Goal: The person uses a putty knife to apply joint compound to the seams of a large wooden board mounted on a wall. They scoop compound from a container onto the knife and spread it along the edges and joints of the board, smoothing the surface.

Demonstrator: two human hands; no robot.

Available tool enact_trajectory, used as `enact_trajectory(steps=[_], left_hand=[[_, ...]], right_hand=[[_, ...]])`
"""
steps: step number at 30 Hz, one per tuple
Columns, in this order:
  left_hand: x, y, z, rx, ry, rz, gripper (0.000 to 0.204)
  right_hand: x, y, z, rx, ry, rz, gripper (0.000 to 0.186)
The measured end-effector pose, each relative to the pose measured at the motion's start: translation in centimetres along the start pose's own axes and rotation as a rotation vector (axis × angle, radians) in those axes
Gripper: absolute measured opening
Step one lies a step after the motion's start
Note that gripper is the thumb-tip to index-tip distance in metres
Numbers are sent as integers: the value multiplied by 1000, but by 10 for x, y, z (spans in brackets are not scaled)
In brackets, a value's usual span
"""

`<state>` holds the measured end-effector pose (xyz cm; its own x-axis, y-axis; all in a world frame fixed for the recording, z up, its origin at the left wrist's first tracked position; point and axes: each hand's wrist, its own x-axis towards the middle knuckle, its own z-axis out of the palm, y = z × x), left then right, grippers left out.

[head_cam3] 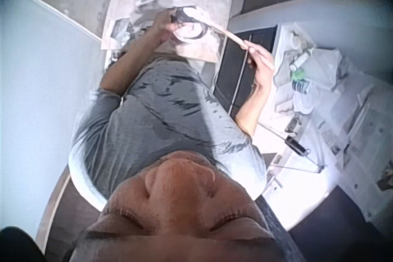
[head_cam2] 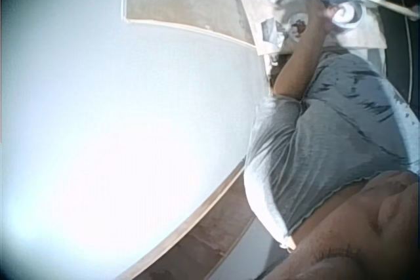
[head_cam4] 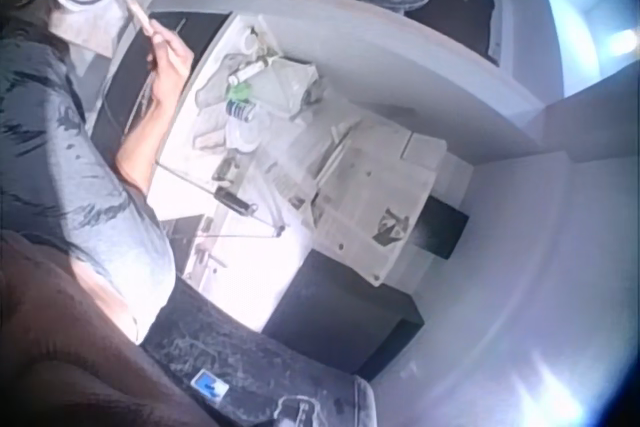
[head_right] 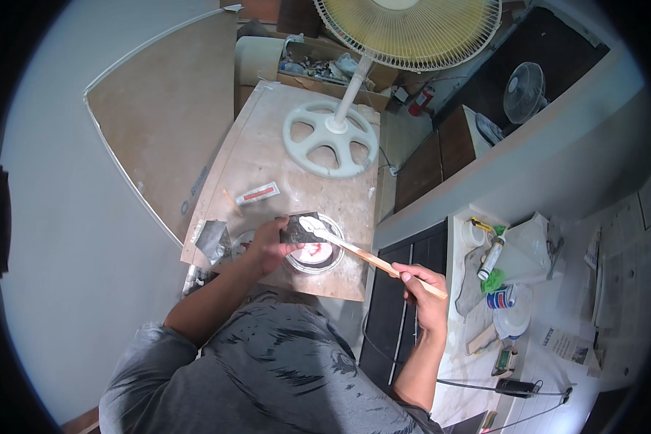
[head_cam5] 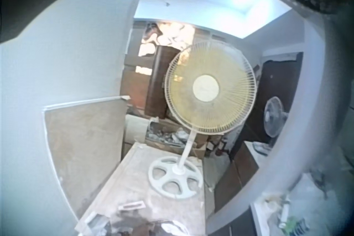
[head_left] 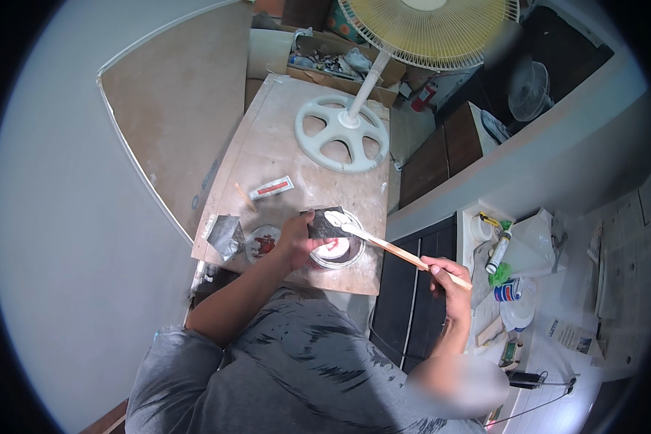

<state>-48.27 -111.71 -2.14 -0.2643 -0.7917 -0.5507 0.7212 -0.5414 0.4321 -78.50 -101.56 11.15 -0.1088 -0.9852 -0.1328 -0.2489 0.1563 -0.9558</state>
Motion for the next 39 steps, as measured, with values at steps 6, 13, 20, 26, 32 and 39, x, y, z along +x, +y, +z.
enact_trajectory(steps=[6, 13, 20, 26, 32, 39], left_hand=[[13, -17, -18, 263, -262, 370, 43], [-11, -17, 3, 243, -113, 314, 37], [2, -21, -15, 226, -136, -62, 33], [-9, -10, -9, 192, -83, -136, 31], [-25, 5, -24, 233, 28, -125, 27], [-35, 25, -23, 186, -5, -179, 24]], right_hand=[[4, -6, -1, 25, 36, -26, 27], [9, -8, -13, 146, 83, -119, 43], [7, -4, -16, 369, 155, -150, 46], [9, 14, -21, 385, 159, -129, 44], [15, 25, -8, 269, 175, 11, 42], [67, 72, 71, -286, -72, 91, 43]])
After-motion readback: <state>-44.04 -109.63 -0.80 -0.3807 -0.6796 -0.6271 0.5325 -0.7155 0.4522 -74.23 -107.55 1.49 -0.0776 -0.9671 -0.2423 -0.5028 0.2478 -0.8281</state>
